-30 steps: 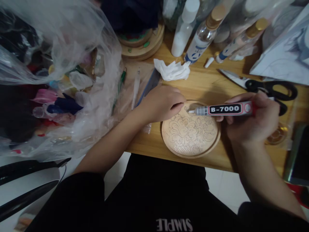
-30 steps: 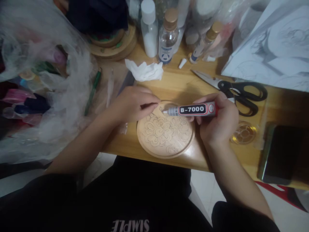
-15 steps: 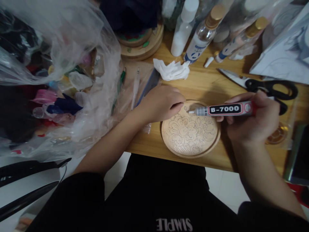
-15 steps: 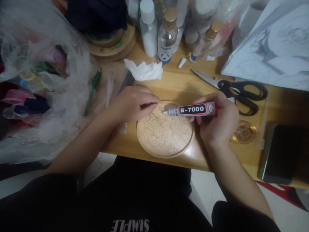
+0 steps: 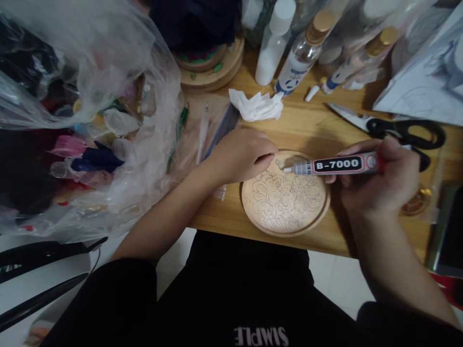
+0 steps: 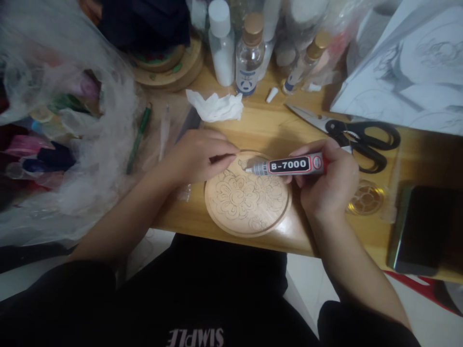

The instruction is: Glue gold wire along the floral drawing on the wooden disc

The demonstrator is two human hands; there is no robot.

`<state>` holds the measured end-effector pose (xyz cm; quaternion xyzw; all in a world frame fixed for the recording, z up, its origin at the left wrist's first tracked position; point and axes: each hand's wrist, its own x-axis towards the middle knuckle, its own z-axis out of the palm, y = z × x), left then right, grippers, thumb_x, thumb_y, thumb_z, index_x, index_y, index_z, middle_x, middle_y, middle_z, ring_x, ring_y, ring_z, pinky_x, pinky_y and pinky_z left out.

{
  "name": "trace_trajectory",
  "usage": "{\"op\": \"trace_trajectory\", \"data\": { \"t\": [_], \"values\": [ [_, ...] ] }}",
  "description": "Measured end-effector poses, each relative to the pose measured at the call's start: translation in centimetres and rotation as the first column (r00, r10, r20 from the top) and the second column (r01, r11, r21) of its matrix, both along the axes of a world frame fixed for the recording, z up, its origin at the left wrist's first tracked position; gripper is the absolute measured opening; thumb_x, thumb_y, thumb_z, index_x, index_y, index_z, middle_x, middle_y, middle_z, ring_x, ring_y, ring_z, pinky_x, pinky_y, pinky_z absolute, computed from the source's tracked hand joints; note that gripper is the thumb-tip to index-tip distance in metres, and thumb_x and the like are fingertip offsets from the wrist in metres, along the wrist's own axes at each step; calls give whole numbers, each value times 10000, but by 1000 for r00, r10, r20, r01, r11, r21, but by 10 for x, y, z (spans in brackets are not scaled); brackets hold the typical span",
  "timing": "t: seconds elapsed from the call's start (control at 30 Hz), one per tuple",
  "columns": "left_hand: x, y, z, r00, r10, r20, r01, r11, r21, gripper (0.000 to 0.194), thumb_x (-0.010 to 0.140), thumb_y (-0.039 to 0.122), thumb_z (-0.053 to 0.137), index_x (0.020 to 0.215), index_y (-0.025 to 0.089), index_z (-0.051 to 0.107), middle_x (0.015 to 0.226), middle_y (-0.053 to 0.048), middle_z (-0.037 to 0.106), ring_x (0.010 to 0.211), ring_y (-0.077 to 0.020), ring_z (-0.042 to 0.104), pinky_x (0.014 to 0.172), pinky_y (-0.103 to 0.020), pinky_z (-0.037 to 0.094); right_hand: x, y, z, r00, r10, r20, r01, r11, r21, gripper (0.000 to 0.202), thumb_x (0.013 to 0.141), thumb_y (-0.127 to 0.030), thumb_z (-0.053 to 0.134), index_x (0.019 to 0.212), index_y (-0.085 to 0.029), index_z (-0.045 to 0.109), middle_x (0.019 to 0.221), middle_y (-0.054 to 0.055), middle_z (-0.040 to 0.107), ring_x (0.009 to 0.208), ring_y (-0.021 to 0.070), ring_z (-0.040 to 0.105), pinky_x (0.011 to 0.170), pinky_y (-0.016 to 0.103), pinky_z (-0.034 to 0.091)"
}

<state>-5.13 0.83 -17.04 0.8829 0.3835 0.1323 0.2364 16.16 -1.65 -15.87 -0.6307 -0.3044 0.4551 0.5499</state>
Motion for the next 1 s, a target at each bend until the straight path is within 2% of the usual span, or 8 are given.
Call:
{"op": "trace_trajectory", "data": {
  "t": [0.27,0.47,0.63,0.83,1.0],
  "values": [
    [0,1,-1,1000,-4,-4,4,1000,17,238,929,199,517,790,169,708,725,-15,655,727,-144,607,657,-275,403,2,-1,0,1000,1,1,-1,1000,3,233,553,-386,526,446,-187,583,350,-14,454,231,105,338,223,256,245],
    [0,1,-1,1000,-8,4,8,1000,12,230,927,205,526,788,173,706,725,-13,654,719,-143,602,650,-282,397,0,1,1,1000,-15,-6,15,1000,5,218,515,-380,514,417,-192,565,352,-5,462,217,101,318,207,262,226],
    [0,1,-1,1000,-9,2,9,1000,1,236,940,209,511,793,174,692,723,-8,639,733,-143,605,659,-278,393,-1,-1,2,1000,-8,0,8,1000,-6,213,530,-371,526,443,-188,590,339,-11,449,235,113,358,226,261,252],
    [0,1,-1,1000,-7,13,6,1000,22,230,928,204,523,790,174,705,739,-10,663,730,-139,608,656,-274,405,0,-1,2,1000,-17,-1,17,1000,-8,209,525,-367,513,437,-191,582,340,-10,447,229,99,313,213,255,207],
    [-1,1,-1,1000,-11,-1,11,1000,19,256,945,217,501,790,179,702,742,-12,663,738,-142,607,660,-272,408,2,0,1,1000,-13,-3,13,1000,-12,226,526,-392,513,432,-196,574,338,-15,442,227,101,320,216,259,231]
  ]
}}
